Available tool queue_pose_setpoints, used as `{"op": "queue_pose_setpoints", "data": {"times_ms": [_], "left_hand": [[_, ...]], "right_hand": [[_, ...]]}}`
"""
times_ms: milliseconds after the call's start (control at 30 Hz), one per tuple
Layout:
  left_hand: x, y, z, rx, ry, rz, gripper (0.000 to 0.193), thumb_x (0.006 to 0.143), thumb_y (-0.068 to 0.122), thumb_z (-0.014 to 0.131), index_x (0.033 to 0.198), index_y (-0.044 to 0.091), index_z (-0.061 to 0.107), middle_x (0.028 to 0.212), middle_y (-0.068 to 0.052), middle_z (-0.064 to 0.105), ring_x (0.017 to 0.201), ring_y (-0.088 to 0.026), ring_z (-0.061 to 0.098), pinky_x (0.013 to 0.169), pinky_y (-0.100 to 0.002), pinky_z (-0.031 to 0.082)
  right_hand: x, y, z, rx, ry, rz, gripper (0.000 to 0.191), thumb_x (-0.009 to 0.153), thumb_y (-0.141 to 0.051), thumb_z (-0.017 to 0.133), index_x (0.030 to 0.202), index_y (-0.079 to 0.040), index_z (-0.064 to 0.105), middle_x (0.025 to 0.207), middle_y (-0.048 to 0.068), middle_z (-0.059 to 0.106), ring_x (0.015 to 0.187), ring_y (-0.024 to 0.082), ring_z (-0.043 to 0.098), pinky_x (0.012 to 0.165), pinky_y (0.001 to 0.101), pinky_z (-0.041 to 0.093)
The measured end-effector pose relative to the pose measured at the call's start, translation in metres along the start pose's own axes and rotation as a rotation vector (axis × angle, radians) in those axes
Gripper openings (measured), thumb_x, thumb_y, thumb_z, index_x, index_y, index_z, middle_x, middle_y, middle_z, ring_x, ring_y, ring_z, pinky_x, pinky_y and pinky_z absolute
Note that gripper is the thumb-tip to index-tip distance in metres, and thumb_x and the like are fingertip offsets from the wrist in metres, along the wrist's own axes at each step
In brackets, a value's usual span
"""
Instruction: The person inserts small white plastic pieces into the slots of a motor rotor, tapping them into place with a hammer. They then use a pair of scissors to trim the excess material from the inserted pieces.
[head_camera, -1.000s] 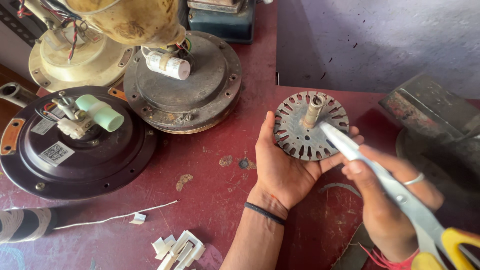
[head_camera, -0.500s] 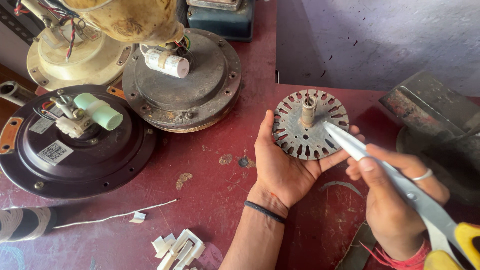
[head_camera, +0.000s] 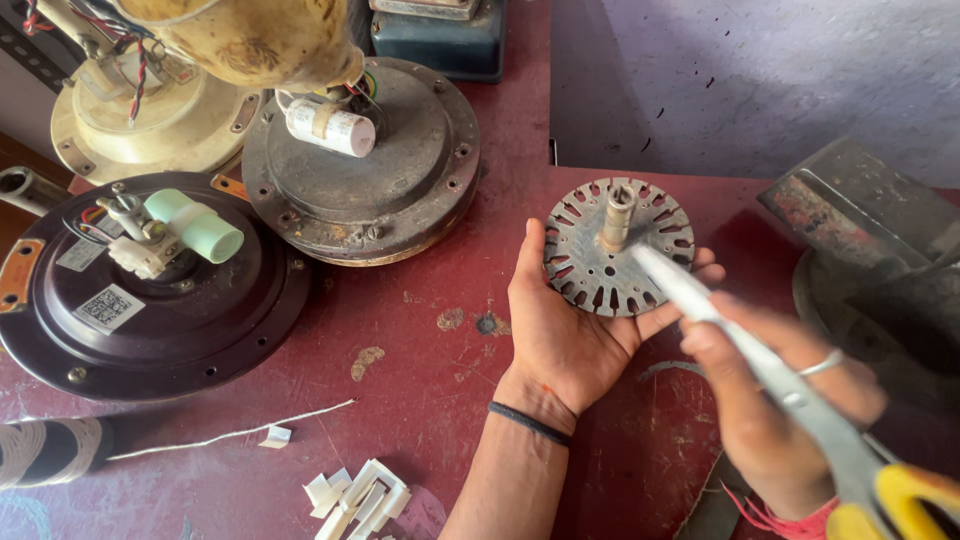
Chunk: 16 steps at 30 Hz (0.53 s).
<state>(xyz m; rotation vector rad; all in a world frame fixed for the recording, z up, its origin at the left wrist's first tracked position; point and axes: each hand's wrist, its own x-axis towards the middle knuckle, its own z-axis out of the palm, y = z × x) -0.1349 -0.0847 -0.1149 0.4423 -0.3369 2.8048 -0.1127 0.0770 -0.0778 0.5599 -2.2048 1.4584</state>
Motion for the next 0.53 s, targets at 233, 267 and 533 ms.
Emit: {"op": "queue_pose_setpoints", "data": {"times_ms": [233,267,533], "left_hand": [[0.001,0.002,0.006,0.146,0.124,0.032,0.103,0.111,0.079,0.015,0.155,-0.012,0.038,0.140,-0.040,0.052,0.128,-0.051,0.058,0.114,-0.056,0.048],[0.001,0.001,0.007,0.196,0.163,0.041,0.104,0.110,0.079,0.014,0.155,-0.012,0.037,0.140,-0.040,0.052,0.127,-0.050,0.057,0.114,-0.055,0.048],[0.009,0.022,-0.030,0.046,0.030,0.026,0.098,0.115,0.077,0.015,0.156,-0.010,0.037,0.141,-0.041,0.053,0.127,-0.053,0.058,0.113,-0.058,0.050]], "right_hand": [[0.009,-0.009,0.000,-0.156,-0.078,-0.207,0.018,0.085,0.006,0.076,0.102,0.007,0.070,0.090,0.020,0.074,0.076,0.018,0.073,0.062,0.0241,0.056],[0.010,-0.008,0.000,-0.150,-0.110,-0.304,0.018,0.084,0.005,0.076,0.101,0.006,0.069,0.090,0.020,0.074,0.080,0.019,0.074,0.065,0.0243,0.058],[0.004,-0.006,-0.003,-0.099,-0.157,-0.123,0.022,0.093,0.000,0.075,0.115,0.002,0.072,0.105,0.015,0.077,0.083,0.017,0.078,0.070,0.0208,0.060]]}}
